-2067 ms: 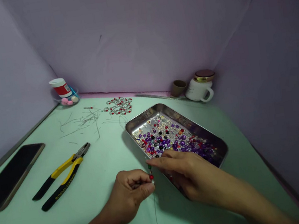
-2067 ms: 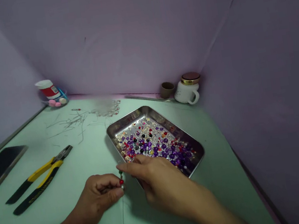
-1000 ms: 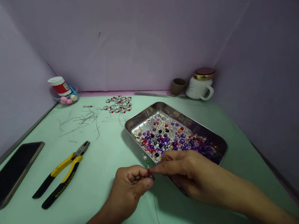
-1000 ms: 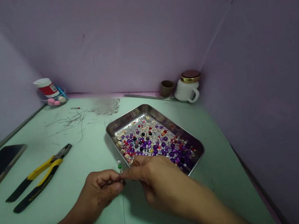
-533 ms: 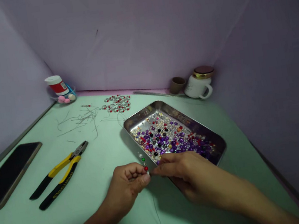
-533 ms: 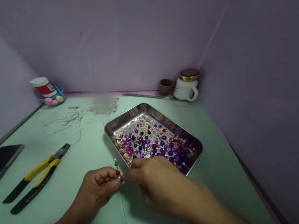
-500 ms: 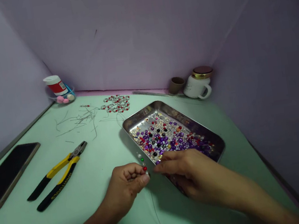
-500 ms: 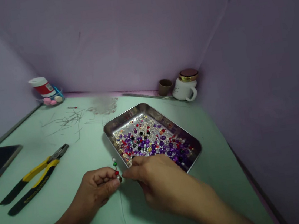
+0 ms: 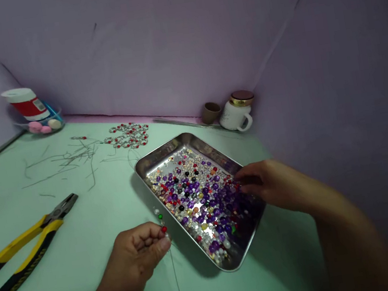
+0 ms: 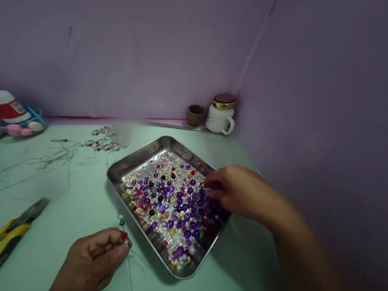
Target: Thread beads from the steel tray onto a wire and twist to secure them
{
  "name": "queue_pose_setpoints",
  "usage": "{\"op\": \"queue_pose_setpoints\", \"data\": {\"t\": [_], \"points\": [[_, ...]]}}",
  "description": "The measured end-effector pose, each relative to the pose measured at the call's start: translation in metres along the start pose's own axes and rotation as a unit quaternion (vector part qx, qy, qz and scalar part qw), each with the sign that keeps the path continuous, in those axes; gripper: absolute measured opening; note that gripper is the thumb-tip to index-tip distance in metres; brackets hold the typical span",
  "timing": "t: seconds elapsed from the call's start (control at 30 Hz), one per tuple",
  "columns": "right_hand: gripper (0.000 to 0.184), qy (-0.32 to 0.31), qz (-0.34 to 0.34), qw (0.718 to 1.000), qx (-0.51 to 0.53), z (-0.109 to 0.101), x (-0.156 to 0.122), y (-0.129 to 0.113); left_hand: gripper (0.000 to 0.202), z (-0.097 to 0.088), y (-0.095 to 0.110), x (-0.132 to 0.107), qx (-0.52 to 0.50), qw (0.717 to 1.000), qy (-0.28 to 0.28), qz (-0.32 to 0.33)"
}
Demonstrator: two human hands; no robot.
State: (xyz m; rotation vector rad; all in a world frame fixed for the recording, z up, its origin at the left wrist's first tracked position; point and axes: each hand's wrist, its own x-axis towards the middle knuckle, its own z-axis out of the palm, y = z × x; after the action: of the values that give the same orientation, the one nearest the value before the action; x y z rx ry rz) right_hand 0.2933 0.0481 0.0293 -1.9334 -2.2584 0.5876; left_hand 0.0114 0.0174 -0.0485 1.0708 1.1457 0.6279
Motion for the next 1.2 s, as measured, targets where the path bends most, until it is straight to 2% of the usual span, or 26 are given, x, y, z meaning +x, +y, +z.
{"op": "queue_pose_setpoints", "data": {"t": [0.13, 0.27, 0.4, 0.57, 0.87, 0.97, 1.03, 1.13, 1.2], "points": [[0.017, 0.027, -0.029, 0.999, -0.019, 0.015, 0.006, -0.017, 0.025, 0.001, 0.003, -0.001, -0.009, 1.000, -0.003, -0.010], [0.014, 0.054, -0.082, 0.995, -0.021, 0.038, 0.015, -0.040, 0.024, 0.003, 0.007, -0.002, -0.012, 1.000, 0.017, -0.022], [0.016, 0.031, -0.089, 0.994, -0.052, 0.055, 0.022, -0.053, 0.023, 0.002, 0.005, 0.000, -0.008, 1.000, 0.004, -0.014], [0.017, 0.002, -0.072, 0.992, -0.102, 0.058, 0.024, -0.057, 0.024, 0.000, 0.000, 0.003, -0.005, 1.000, -0.010, -0.003], [0.011, 0.007, -0.061, 0.987, -0.146, 0.063, 0.025, -0.060, 0.024, 0.001, 0.003, 0.001, -0.006, 1.000, -0.006, 0.003], [0.010, 0.040, -0.077, 0.992, -0.095, 0.058, 0.023, -0.055, 0.024, 0.001, 0.003, 0.000, -0.011, 1.000, -0.009, -0.005], [0.012, 0.090, -0.077, 0.993, -0.002, 0.048, 0.020, -0.047, 0.024, 0.000, 0.002, 0.000, -0.011, 1.000, -0.013, -0.012], [0.009, 0.160, -0.016, 0.973, 0.165, 0.024, 0.014, -0.032, 0.024, 0.000, 0.001, -0.001, -0.008, 1.000, -0.014, -0.018], [0.010, 0.194, 0.043, 0.955, 0.223, 0.009, 0.008, -0.021, 0.025, 0.000, 0.001, -0.001, -0.005, 1.000, -0.013, -0.022]]}}
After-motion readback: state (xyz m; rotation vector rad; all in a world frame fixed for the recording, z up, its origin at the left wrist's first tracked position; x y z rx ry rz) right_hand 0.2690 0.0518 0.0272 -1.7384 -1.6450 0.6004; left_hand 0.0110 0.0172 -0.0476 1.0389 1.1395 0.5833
